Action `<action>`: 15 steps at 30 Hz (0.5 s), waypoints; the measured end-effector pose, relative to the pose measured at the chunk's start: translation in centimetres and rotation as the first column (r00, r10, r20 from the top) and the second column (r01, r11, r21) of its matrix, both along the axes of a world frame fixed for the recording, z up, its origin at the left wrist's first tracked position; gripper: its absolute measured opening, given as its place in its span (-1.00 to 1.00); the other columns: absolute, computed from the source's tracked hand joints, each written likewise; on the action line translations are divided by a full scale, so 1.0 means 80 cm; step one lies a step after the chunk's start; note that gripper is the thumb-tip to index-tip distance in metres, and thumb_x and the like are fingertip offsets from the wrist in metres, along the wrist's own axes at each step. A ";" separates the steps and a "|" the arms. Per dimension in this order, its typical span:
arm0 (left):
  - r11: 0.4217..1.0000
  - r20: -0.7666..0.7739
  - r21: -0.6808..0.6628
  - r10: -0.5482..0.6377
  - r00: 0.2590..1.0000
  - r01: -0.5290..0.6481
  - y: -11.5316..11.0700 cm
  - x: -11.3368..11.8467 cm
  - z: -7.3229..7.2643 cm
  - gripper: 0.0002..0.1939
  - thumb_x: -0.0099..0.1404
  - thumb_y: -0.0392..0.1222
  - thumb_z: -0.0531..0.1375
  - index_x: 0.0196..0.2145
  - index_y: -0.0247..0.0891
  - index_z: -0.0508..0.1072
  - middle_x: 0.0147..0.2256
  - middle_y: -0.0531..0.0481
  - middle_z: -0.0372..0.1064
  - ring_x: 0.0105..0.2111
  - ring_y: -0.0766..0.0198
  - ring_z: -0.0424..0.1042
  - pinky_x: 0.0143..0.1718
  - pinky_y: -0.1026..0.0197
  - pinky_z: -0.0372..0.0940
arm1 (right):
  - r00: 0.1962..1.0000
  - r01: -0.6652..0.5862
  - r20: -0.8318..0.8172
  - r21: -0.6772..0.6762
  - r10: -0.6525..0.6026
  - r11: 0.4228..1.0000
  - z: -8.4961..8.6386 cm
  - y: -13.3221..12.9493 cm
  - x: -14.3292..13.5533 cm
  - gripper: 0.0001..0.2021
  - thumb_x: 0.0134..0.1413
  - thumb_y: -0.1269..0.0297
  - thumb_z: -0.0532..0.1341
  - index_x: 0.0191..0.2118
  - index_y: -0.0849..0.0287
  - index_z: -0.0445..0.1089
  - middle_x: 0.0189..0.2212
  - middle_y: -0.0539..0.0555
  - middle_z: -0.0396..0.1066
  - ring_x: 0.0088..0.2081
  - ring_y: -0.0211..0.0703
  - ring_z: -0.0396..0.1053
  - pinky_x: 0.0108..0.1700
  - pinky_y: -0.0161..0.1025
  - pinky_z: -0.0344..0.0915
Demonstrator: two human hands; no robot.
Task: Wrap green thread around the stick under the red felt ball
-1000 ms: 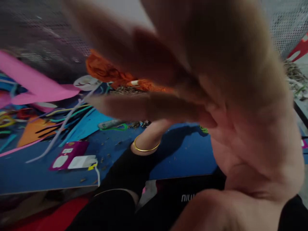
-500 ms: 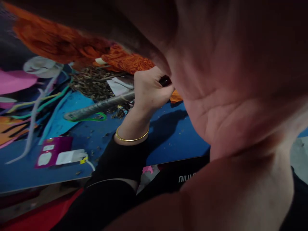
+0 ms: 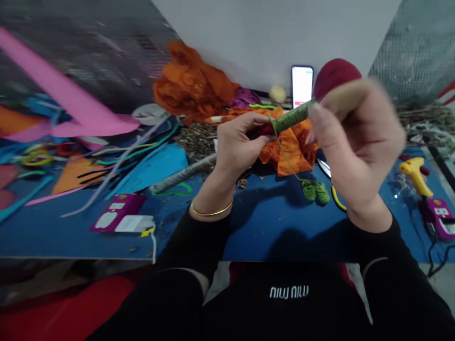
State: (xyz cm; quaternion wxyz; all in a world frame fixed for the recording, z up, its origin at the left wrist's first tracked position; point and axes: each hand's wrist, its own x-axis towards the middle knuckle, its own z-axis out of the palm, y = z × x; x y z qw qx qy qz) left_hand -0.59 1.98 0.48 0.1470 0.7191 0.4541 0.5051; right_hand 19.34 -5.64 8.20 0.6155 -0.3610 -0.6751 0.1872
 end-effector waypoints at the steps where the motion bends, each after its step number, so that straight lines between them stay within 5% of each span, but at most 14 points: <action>1: 1.000 0.026 0.016 0.008 1.000 -0.008 0.001 -0.006 0.006 -0.74 0.09 -0.39 0.28 -0.22 -0.26 0.53 -0.25 0.03 0.57 -0.22 0.20 0.54 -0.12 0.16 0.41 | 0.996 -0.026 0.082 -0.013 0.027 1.000 -0.006 0.012 -0.003 -0.83 0.21 0.29 0.24 -0.44 0.11 0.39 -0.51 0.01 0.34 -0.47 -0.22 0.32 -0.37 -0.20 0.26; 3: 0.999 0.072 0.044 0.010 0.997 -0.013 0.001 -0.015 0.015 -0.73 0.09 -0.41 0.27 -0.21 -0.27 0.54 -0.22 0.02 0.57 -0.20 0.20 0.55 -0.09 0.17 0.42 | 0.942 -0.136 0.281 -0.177 0.183 0.975 -0.026 0.039 -0.012 -0.85 0.15 0.21 0.28 -0.40 0.15 0.42 -0.50 0.00 0.40 -0.47 -0.22 0.34 -0.40 -0.22 0.25; 6: 0.998 0.079 0.067 0.015 0.997 -0.020 -0.001 -0.020 0.022 -0.73 0.10 -0.40 0.25 -0.20 -0.25 0.54 -0.20 0.02 0.58 -0.17 0.21 0.54 -0.05 0.16 0.42 | 0.953 -0.250 0.096 -0.292 0.288 0.923 -0.064 0.074 -0.034 -0.69 0.05 0.12 0.35 -0.11 0.12 0.41 -0.22 0.06 0.48 -0.17 -0.11 0.45 -0.13 -0.16 0.37; 9: 0.997 0.017 0.065 0.034 0.999 -0.035 -0.004 -0.018 0.024 -0.71 0.12 -0.38 0.24 -0.18 -0.21 0.55 -0.20 0.05 0.58 -0.18 0.21 0.54 -0.06 0.16 0.42 | 0.889 -0.408 -0.012 -0.475 0.458 0.780 -0.080 0.085 -0.044 -0.73 -0.01 0.09 0.38 -0.28 0.15 0.42 -0.44 -0.01 0.43 -0.39 -0.21 0.42 -0.33 -0.26 0.36; 12: 0.998 -0.080 0.043 0.054 0.995 -0.050 -0.006 -0.023 0.029 -0.71 0.12 -0.37 0.24 -0.19 -0.18 0.56 -0.25 0.06 0.59 -0.22 0.20 0.55 -0.10 0.17 0.41 | 0.811 -0.538 -0.176 -0.601 0.558 0.592 -0.061 0.075 -0.022 -0.75 0.13 0.09 0.28 -0.41 0.18 0.42 -0.69 -0.15 0.16 -0.72 -0.42 0.07 -0.63 -0.36 0.10; 15: 0.998 -0.182 -0.009 0.060 0.982 -0.062 -0.005 -0.037 0.036 -0.75 0.11 -0.34 0.25 -0.23 -0.16 0.58 -0.31 0.05 0.59 -0.25 0.17 0.54 -0.14 0.14 0.40 | 0.845 -0.535 -0.324 -0.478 0.426 0.697 -0.025 0.069 0.023 -0.81 0.11 0.17 0.31 -0.41 0.17 0.43 -0.72 -0.20 0.04 -0.77 -0.51 -0.14 -0.68 -0.37 -0.06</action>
